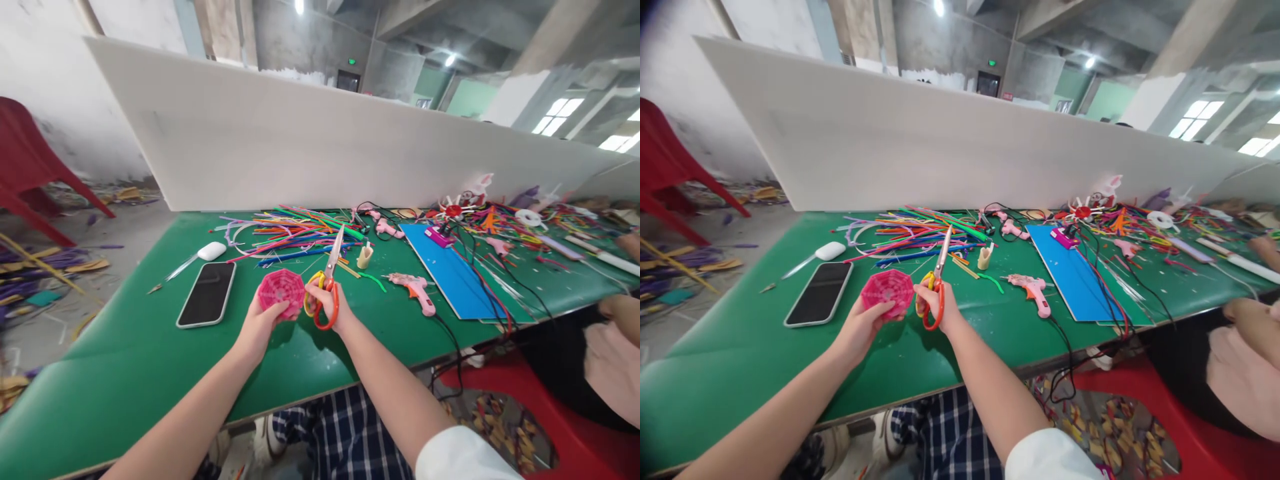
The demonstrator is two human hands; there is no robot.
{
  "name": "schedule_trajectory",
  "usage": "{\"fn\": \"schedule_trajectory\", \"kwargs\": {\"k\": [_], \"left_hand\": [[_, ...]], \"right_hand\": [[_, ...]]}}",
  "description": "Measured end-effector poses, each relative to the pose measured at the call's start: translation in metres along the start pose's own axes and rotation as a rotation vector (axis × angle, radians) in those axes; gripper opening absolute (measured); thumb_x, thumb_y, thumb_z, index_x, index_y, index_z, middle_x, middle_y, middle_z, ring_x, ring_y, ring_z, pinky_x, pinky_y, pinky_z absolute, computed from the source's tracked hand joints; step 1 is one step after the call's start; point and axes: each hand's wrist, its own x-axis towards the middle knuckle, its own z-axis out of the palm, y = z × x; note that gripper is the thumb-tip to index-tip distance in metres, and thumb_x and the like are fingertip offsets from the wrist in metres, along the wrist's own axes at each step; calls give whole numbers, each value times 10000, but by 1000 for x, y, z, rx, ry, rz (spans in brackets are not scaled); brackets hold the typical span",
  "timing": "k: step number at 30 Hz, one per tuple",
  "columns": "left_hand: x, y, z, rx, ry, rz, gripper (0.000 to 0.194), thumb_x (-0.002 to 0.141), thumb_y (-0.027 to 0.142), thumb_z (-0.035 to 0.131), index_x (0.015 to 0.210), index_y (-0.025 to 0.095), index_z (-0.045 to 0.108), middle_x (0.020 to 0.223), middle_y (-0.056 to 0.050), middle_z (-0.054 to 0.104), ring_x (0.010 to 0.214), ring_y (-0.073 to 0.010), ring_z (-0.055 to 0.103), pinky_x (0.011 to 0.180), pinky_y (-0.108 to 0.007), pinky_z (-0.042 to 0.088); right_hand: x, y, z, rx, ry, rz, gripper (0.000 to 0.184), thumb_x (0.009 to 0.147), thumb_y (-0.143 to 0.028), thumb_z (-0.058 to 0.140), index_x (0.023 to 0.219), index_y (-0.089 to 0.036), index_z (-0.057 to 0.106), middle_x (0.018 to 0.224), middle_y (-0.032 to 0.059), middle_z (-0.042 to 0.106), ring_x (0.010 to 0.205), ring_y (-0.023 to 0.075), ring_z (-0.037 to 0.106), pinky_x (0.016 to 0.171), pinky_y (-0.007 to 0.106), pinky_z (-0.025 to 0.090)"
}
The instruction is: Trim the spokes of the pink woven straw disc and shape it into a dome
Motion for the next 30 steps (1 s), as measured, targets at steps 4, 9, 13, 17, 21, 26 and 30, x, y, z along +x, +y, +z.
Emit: {"fn": "schedule_trajectory", "kwargs": {"k": [4, 9, 13, 17, 21, 26, 30], "left_hand": [[1, 0, -2, 8, -17, -56, 497, 636, 159, 655, 1100, 132, 478, 670, -20, 671, 550, -166, 626, 553, -280, 512], [5, 0, -6, -4, -2, -79, 381, 635, 154, 639, 985, 129, 491, 594, -11, 650, 523, -169, 614, 530, -288, 505], [6, 1, -9, -40, 24, -82, 343, 622, 151, 632, 940, 126, 505, 581, -18, 645, 512, -164, 606, 504, -275, 489], [7, -1, -11, -42, 20, -65, 294, 624, 144, 621, 896, 126, 509, 583, -15, 640, 500, -154, 596, 493, -270, 485], [8, -3, -11, 26, 45, -55, 308, 617, 149, 630, 899, 129, 509, 572, -7, 633, 506, -163, 598, 505, -284, 498], [4, 0, -7, 75, 48, -29, 377, 622, 178, 650, 973, 137, 520, 599, 2, 623, 521, -161, 601, 502, -273, 495], [-3, 7, -3, 68, -42, -30, 553, 627, 225, 694, 1126, 146, 467, 740, -40, 651, 591, -183, 628, 501, -274, 497]], "right_hand": [[3, 3, 2, -21, -25, -9, 219, 673, -369, 639, 635, -185, 526, 457, -54, 508, 373, 103, 457, 401, 249, 405], [5, 6, 5, -42, -64, -7, 231, 696, -377, 629, 628, -189, 511, 453, -58, 495, 377, 104, 457, 413, 251, 404], [4, 5, 6, -64, -104, -4, 234, 704, -397, 622, 653, -187, 532, 495, -48, 521, 399, 110, 475, 435, 262, 421], [5, 7, 6, -85, -117, 2, 224, 681, -386, 641, 657, -185, 544, 486, -46, 521, 396, 115, 476, 431, 266, 423], [7, 9, 7, -106, -100, 3, 257, 665, -401, 653, 633, -186, 515, 479, -46, 519, 384, 111, 476, 412, 256, 414], [5, 6, 6, -142, -80, -8, 290, 659, -425, 653, 626, -184, 494, 465, -53, 500, 385, 100, 467, 411, 242, 413], [1, 2, 3, -171, -52, -23, 273, 672, -414, 644, 642, -186, 498, 465, -60, 486, 398, 99, 469, 427, 243, 421]]}}
